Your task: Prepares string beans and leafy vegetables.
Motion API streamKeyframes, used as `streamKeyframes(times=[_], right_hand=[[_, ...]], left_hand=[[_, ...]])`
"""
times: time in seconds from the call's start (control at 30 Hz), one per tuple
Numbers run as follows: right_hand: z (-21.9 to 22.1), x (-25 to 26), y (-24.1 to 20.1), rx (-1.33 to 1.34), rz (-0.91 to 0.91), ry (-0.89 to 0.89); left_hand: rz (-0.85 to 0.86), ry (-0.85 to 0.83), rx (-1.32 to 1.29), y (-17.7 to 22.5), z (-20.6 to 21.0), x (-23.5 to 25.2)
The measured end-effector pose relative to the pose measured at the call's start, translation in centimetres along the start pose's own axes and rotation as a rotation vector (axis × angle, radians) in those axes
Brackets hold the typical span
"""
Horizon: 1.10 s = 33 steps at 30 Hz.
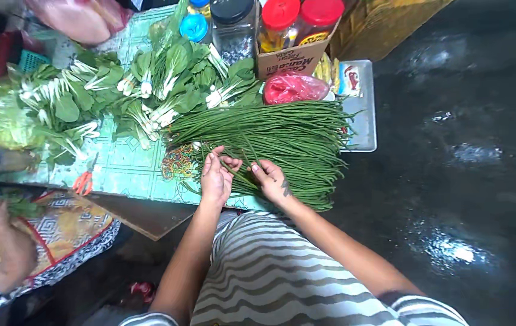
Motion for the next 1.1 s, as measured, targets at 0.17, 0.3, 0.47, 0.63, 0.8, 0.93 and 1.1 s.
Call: streamKeyframes(times=[0.17,0.3,0.47,0.63,0.8,0.93,1.1], right_hand=[[-0.3,-0.6,-2.0,-0.13,-0.153,0.06],[-0.4,-0.7,-2.0,-0.109,-0.197,0.081],[-0.8,-0.9,-2.0,-0.182,-0.22,0.077],[-0.8,-1.9,-1.6,-0.611,-0.334,0.084],[-0.9,-2.5,-0.6,-0.874,-0.302,0.042],[-1.2,-3.0,-0.1,-0.94,-0.302,0.037],[-1.5,-3.5,1.0,-0.967,-0.262,0.0]], left_hand=[[0.02,-0.093,0.224,-1.7,0.7,-0.7],[-0.01,-0.169,0.24,-3.0,1.8,-1.5],[-0.013,-0.177,0.233,-3.3,1.9,-1.6],[-0.029,0.075,0.068,-3.2,1.0,-0.9],[-0.022,0.108,0.006,-3.5,0.9,-0.6],[-0.008,0.107,-0.058,-3.6,0.9,-0.3],[-0.029,0.085,-0.117,-3.7,0.7,-0.2]])
Point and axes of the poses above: each hand's wrist, its own x-axis towards the middle knuckle, its own z-axis out of the palm, y = z × x, the point moved 6 cm from there along x, towards the middle knuckle, and after that the axes turned 10 degrees about -x, right-handed, at the moved point
